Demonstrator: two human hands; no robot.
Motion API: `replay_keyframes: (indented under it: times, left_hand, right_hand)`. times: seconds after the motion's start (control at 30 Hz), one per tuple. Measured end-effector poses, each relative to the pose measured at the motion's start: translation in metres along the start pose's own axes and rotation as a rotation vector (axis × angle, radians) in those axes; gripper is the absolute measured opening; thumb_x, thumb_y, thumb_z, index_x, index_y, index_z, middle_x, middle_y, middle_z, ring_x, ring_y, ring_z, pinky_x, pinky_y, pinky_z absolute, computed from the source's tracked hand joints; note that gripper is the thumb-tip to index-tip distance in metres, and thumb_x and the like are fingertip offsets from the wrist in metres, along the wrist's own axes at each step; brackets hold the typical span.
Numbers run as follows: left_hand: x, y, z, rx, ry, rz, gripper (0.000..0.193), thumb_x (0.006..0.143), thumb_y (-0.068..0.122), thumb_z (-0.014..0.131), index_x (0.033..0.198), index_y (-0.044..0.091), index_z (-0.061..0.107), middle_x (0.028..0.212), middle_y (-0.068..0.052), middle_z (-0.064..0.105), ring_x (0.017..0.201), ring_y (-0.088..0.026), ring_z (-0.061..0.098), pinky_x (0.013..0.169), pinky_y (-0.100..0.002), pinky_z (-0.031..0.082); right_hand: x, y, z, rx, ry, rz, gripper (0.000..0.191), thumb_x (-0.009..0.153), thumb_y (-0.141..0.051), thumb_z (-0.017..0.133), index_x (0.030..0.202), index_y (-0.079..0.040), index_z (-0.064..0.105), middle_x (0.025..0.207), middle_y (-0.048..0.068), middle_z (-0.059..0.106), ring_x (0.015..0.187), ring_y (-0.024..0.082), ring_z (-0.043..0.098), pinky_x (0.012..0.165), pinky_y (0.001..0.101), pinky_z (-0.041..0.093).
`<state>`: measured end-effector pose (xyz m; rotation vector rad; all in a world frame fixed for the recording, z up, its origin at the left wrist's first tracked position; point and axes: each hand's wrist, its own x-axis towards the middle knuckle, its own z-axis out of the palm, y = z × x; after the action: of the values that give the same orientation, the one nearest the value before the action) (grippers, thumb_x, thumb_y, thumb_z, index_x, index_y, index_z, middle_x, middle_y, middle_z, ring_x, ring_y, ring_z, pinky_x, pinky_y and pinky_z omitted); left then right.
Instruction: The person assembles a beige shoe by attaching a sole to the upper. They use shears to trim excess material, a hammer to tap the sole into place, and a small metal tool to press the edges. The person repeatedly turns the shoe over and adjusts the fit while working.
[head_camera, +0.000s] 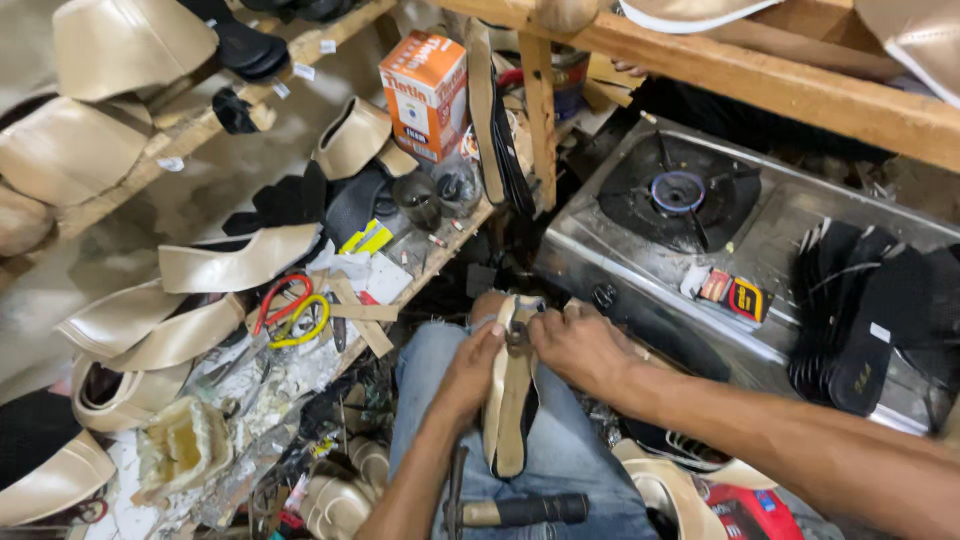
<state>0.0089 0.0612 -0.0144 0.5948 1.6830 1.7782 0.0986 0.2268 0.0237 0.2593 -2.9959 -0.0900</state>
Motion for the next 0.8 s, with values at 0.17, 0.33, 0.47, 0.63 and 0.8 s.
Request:
replay_keyframes:
  times: [0.17,0.33,0.47,0.63,0.8]
  left_hand:
    - [-0.010,-0.004,0.029,0.463,0.190,0.290,0.049,0.108,0.039,0.037,0.135,0.003,0.057,0.112,-0.018,0.071,0.107,-0.029,0.067,0.090,-0.042,0.053]
    - [-0.002,-0.002,0.004,-0.051,0.051,-0.002,0.047,0.110,0.037,0.044,0.131,0.000,0.063,0.111,-0.013,0.072,0.099,-0.022,0.067,0.087,-0.037,0.053]
    - [0.010,0.004,-0.017,-0.283,-0.185,-0.191,0.045,0.106,0.038,0.049,0.127,0.003,0.067,0.108,-0.005,0.074,0.094,-0.013,0.069,0.084,-0.030,0.056]
    - [0.005,-0.001,0.006,0.126,-0.008,0.097,0.048,0.108,0.039,0.045,0.133,0.003,0.064,0.113,-0.011,0.073,0.104,-0.020,0.068,0.093,-0.035,0.052]
    - [-0.010,-0.005,0.031,0.477,0.159,0.239,0.050,0.108,0.041,0.039,0.135,0.004,0.060,0.117,-0.017,0.070,0.111,-0.029,0.065,0.094,-0.040,0.051]
  right_hand:
    - [0.032,0.028,-0.020,0.168,-0.681,0.041,0.015,0.077,-0.006,0.071,0.091,-0.001,0.069,0.091,0.022,0.071,0.089,0.038,0.072,0.075,0.0492,0.058]
    - [0.020,-0.001,-0.009,0.330,-0.236,0.203,0.013,0.089,-0.006,0.061,0.098,0.000,0.065,0.087,0.023,0.072,0.082,0.040,0.072,0.071,0.0507,0.057]
    - [-0.007,-0.034,0.007,0.162,-0.027,0.319,0.015,0.088,-0.004,0.058,0.101,0.002,0.060,0.082,0.020,0.068,0.071,0.037,0.074,0.062,0.0456,0.061]
    - [-0.006,-0.001,-0.002,-0.160,0.078,0.044,0.018,0.077,-0.006,0.063,0.091,0.004,0.064,0.078,0.019,0.067,0.071,0.038,0.072,0.059,0.0484,0.058]
    - [0.023,0.029,-0.023,0.309,-0.662,0.198,0.013,0.082,-0.008,0.067,0.094,-0.001,0.068,0.087,0.022,0.070,0.083,0.036,0.072,0.070,0.0478,0.059]
